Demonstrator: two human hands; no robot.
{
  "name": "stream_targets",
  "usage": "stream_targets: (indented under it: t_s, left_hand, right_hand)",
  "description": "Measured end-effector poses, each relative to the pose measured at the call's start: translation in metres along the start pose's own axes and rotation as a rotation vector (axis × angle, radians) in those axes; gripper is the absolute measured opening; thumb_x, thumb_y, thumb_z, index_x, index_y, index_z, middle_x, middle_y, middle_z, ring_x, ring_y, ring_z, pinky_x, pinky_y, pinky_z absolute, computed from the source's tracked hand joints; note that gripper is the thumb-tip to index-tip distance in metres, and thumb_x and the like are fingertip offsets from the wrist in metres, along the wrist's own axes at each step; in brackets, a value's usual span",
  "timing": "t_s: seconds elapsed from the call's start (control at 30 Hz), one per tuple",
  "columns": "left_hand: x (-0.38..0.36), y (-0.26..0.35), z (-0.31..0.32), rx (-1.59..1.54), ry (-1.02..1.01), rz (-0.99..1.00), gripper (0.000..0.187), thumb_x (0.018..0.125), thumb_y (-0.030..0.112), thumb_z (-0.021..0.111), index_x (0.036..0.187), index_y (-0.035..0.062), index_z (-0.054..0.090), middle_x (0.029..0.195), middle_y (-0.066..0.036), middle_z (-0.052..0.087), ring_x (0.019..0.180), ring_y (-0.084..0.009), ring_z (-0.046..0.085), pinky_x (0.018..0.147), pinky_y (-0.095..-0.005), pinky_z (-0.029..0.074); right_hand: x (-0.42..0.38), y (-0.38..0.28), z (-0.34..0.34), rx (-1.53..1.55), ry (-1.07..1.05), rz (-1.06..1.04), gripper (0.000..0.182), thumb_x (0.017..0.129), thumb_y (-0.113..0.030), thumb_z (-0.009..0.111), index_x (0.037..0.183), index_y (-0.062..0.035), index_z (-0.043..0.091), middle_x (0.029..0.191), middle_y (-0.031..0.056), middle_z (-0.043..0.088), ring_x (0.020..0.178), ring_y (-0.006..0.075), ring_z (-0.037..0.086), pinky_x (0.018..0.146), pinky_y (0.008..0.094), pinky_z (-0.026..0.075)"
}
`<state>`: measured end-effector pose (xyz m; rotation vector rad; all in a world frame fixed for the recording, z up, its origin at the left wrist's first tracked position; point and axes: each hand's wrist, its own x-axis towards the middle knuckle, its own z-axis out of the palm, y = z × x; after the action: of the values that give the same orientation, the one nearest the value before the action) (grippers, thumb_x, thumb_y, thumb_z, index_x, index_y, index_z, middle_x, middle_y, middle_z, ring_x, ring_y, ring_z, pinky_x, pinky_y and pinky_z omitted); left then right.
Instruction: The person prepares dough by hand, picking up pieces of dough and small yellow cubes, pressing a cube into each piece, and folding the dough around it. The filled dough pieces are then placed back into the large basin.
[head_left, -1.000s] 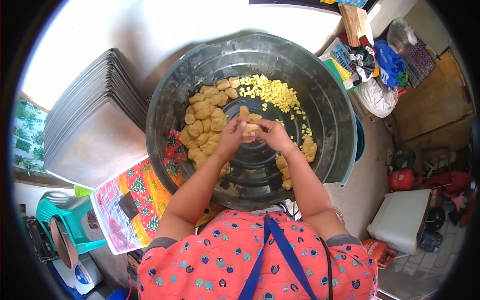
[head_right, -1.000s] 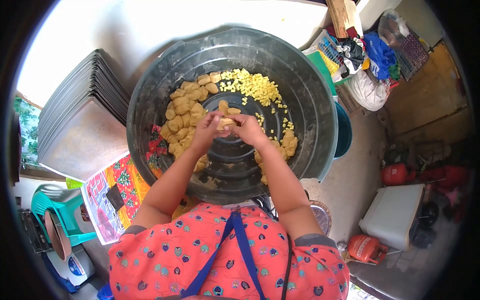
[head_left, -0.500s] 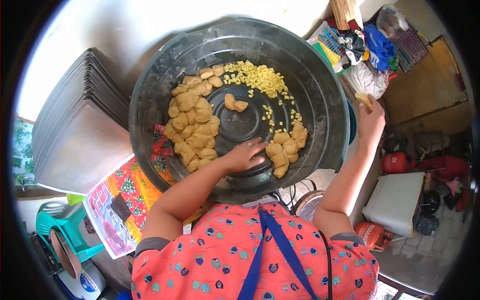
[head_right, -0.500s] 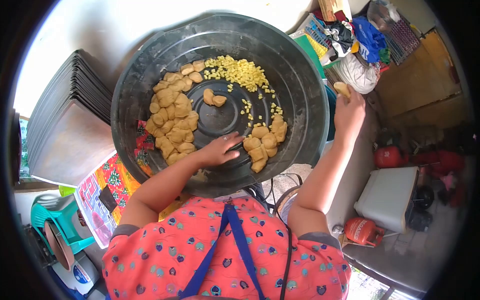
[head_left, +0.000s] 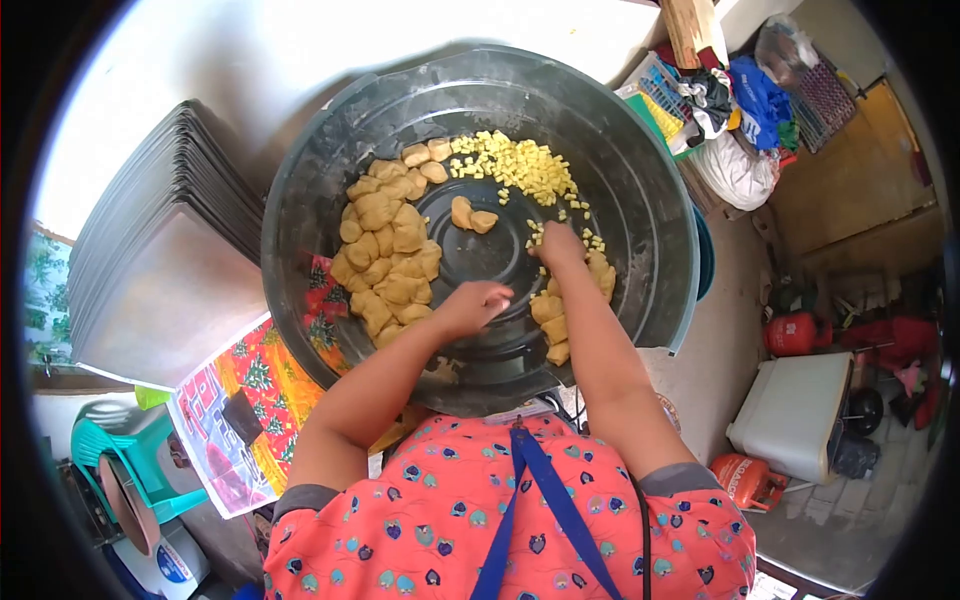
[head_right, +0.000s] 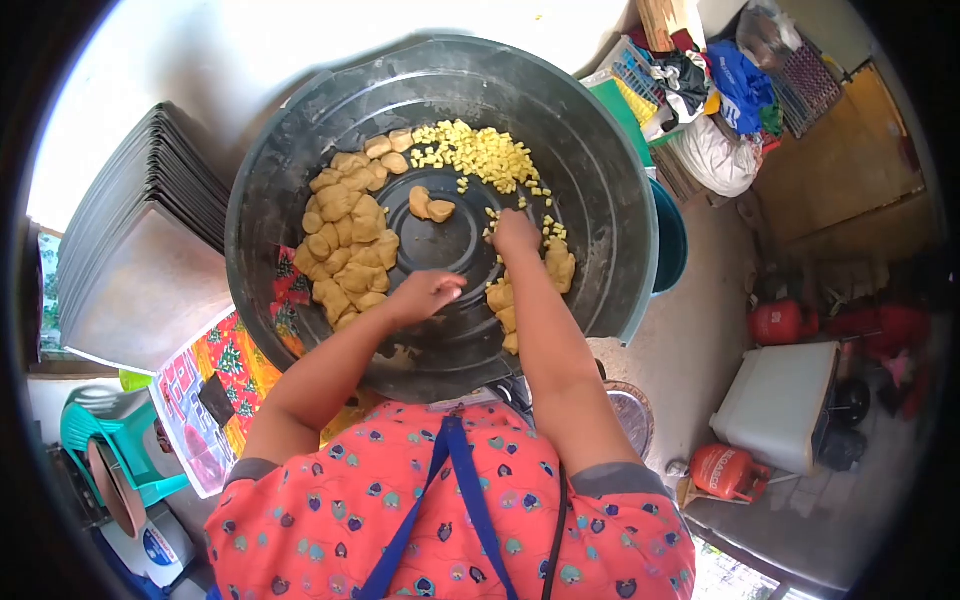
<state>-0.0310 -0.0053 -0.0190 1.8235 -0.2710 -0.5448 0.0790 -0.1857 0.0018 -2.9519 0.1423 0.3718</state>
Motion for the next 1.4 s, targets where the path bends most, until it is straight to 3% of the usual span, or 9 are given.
stream_targets:
  t_s: [0.17, 0.27, 0.37, 0.47, 0.67, 0.9, 1.07, 1.23, 1.4]
  left_hand:
    - [0.022, -0.024, -0.012, 0.076, 0.558, 0.218, 0.019, 0.083, 0.005, 0.062, 0.101, 0.0015, 0.061, 0.087, -0.008, 0.061, 0.07, -0.0135, 0.057, 0.067, -0.0272, 0.048]
    - [0.015, 0.0, -0.02, -0.419, 0.427, -0.106, 0.017, 0.08, 0.01, 0.064, 0.094, 0.0011, 0.061, 0.083, -0.011, 0.06, 0.071, -0.0196, 0.06, 0.062, -0.029, 0.047]
    - [0.006, 0.024, -0.026, -0.07, 0.242, -0.311, 0.019, 0.079, 0.015, 0.065, 0.096, 0.0053, 0.061, 0.09, -0.01, 0.061, 0.083, -0.0198, 0.06, 0.07, -0.0335, 0.046]
    - [0.007, -0.006, -0.008, 0.589, 0.34, 0.35, 0.034, 0.079, 0.022, 0.065, 0.111, 0.0106, 0.057, 0.103, -0.014, 0.06, 0.097, -0.0255, 0.056, 0.078, -0.0405, 0.044]
    - [-0.007, 0.026, 0.012, 0.904, -0.144, 0.247, 0.054, 0.078, 0.028, 0.066, 0.128, 0.0179, 0.048, 0.143, -0.019, 0.028, 0.129, -0.0391, 0.029, 0.098, -0.0555, 0.031]
    - [0.024, 0.056, -0.034, 0.793, -0.265, 0.116, 0.048, 0.078, 0.027, 0.067, 0.118, 0.0044, 0.053, 0.121, -0.025, 0.051, 0.108, -0.0414, 0.051, 0.093, -0.0429, 0.042]
    - [0.066, 0.027, -0.073, 1.027, 0.202, 0.279, 0.045, 0.073, 0.019, 0.069, 0.112, 0.0005, 0.054, 0.11, -0.021, 0.057, 0.105, -0.0365, 0.053, 0.088, -0.044, 0.043]
    - [0.104, -0.003, -0.064, 1.26, 0.328, 0.354, 0.025, 0.074, 0.02, 0.065, 0.091, 0.0026, 0.061, 0.097, -0.014, 0.059, 0.098, -0.0321, 0.052, 0.086, -0.0397, 0.042]
    - [0.085, 0.029, -0.071, 0.643, 0.291, 0.057, 0.02, 0.078, 0.015, 0.065, 0.089, -0.0011, 0.063, 0.084, -0.011, 0.063, 0.084, -0.0223, 0.059, 0.074, -0.0333, 0.046]
  right_hand:
    - [0.014, 0.019, 0.014, 0.233, -0.003, -0.189, 0.029, 0.068, -0.02, 0.077, 0.085, -0.0018, 0.062, 0.087, 0.0146, 0.066, 0.078, 0.0276, 0.064, 0.069, 0.0384, 0.049]
    - [0.005, 0.011, -0.008, 0.321, -0.106, -0.156, 0.026, 0.069, -0.018, 0.076, 0.081, -0.0008, 0.061, 0.083, 0.0145, 0.065, 0.078, 0.0262, 0.064, 0.068, 0.0369, 0.049]
    - [0.004, 0.01, -0.027, 0.388, -0.088, -0.163, 0.026, 0.069, -0.018, 0.077, 0.078, 0.0001, 0.06, 0.08, 0.0142, 0.064, 0.076, 0.0243, 0.063, 0.067, 0.0346, 0.049]
    - [0.001, 0.009, -0.037, 0.527, -0.021, -0.173, 0.029, 0.068, -0.02, 0.078, 0.08, -0.0001, 0.061, 0.079, 0.0136, 0.064, 0.075, 0.0232, 0.063, 0.067, 0.0337, 0.049]
    - [0.001, 0.012, -0.025, 0.531, 0.112, -0.288, 0.026, 0.073, -0.02, 0.072, 0.091, -0.0023, 0.066, 0.079, 0.0124, 0.064, 0.074, 0.0231, 0.063, 0.069, 0.0335, 0.049]
    - [-0.014, -0.005, -0.042, 0.677, 0.116, -0.322, 0.025, 0.075, -0.017, 0.069, 0.094, -0.0022, 0.066, 0.079, 0.0116, 0.065, 0.072, 0.0219, 0.063, 0.069, 0.0325, 0.049]
    - [-0.014, -0.005, -0.041, 0.757, 0.13, -0.354, 0.028, 0.075, -0.015, 0.069, 0.1, -0.0026, 0.065, 0.078, 0.0108, 0.065, 0.071, 0.0189, 0.061, 0.067, 0.0306, 0.049]
    - [-0.014, -0.002, -0.04, 0.839, 0.084, -0.295, 0.032, 0.075, -0.018, 0.072, 0.103, -0.0035, 0.065, 0.078, 0.0097, 0.065, 0.07, 0.0177, 0.061, 0.066, 0.0303, 0.048]
    - [-0.012, -0.002, -0.044, 0.993, -0.043, -0.293, 0.03, 0.079, -0.014, 0.069, 0.103, 0.0013, 0.063, 0.078, 0.0069, 0.064, 0.067, 0.0137, 0.059, 0.064, 0.0263, 0.047]
